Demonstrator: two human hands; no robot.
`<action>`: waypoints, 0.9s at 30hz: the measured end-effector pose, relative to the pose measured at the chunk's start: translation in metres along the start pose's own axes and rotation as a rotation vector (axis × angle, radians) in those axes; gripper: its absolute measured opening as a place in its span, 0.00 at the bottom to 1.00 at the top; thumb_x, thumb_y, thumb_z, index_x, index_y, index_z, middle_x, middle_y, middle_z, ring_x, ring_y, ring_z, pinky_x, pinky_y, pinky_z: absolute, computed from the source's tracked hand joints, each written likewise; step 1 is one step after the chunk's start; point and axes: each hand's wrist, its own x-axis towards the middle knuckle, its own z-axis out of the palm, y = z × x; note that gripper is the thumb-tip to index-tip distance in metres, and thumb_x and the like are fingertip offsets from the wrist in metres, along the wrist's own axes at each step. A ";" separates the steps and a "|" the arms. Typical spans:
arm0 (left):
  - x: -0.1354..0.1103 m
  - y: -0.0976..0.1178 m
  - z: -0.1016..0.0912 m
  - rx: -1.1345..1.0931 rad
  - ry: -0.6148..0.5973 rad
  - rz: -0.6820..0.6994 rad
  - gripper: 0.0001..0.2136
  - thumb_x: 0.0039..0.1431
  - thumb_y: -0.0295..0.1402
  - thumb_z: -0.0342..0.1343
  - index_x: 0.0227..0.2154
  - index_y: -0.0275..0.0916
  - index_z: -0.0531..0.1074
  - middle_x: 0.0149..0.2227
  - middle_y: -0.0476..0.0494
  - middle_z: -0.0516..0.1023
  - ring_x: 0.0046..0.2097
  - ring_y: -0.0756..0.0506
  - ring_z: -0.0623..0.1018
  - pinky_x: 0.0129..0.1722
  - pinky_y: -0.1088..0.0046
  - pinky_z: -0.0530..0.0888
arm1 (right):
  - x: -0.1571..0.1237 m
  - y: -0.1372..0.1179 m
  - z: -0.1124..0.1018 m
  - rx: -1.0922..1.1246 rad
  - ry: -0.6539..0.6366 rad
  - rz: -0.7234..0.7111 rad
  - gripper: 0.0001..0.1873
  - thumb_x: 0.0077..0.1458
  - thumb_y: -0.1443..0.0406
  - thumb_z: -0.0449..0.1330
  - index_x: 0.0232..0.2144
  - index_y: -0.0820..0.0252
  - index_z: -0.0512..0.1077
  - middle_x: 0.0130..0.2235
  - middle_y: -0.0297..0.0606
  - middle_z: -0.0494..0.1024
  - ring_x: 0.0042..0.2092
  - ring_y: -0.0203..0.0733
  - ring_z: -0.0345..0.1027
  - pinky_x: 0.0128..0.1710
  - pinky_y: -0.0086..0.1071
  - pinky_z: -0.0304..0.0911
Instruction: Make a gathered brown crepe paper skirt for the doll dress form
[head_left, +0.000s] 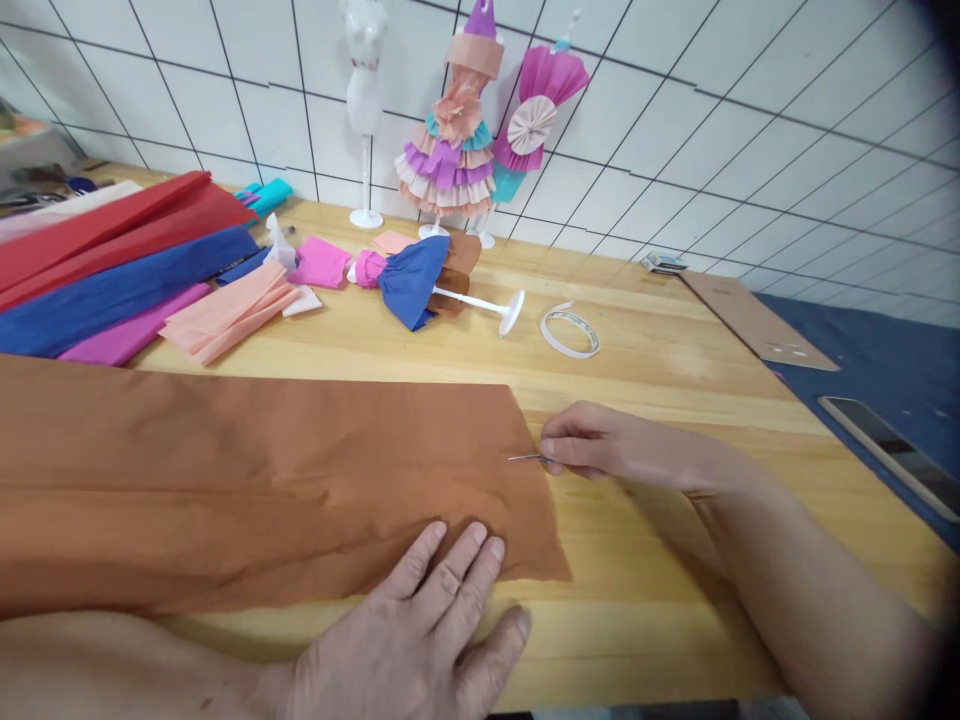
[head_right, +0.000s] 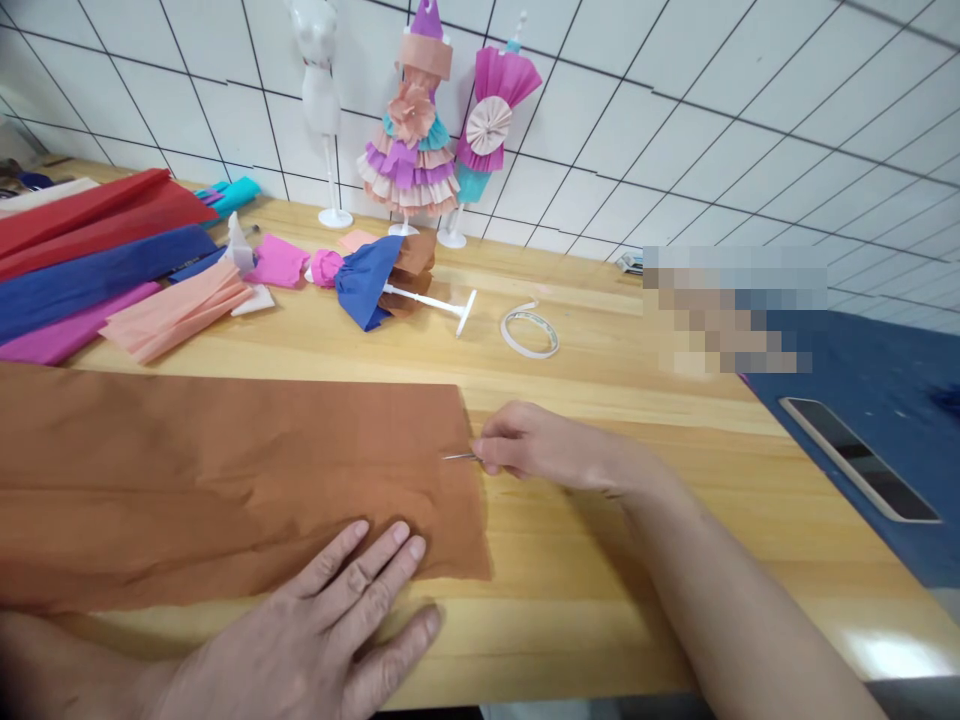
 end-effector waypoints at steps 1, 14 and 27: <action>0.000 0.000 0.000 0.004 0.004 0.000 0.16 0.65 0.32 0.42 0.54 0.38 0.65 0.53 0.35 0.73 0.54 0.38 0.72 0.54 0.57 0.55 | 0.000 0.000 0.001 -0.006 0.003 -0.004 0.23 0.49 0.47 0.55 0.23 0.61 0.72 0.26 0.35 0.67 0.30 0.40 0.61 0.31 0.32 0.58; 0.000 0.001 0.000 0.000 0.014 0.011 0.16 0.65 0.31 0.43 0.53 0.38 0.66 0.53 0.35 0.73 0.54 0.38 0.72 0.55 0.57 0.55 | 0.002 0.003 0.001 0.004 -0.003 0.016 0.22 0.51 0.48 0.54 0.24 0.61 0.72 0.26 0.35 0.67 0.30 0.40 0.60 0.31 0.33 0.57; 0.002 0.000 0.002 0.030 0.018 0.014 0.16 0.65 0.33 0.43 0.54 0.39 0.66 0.53 0.38 0.74 0.54 0.39 0.72 0.54 0.57 0.55 | 0.001 0.000 0.002 0.026 -0.007 -0.006 0.22 0.49 0.47 0.56 0.23 0.61 0.71 0.26 0.34 0.65 0.31 0.40 0.59 0.31 0.33 0.56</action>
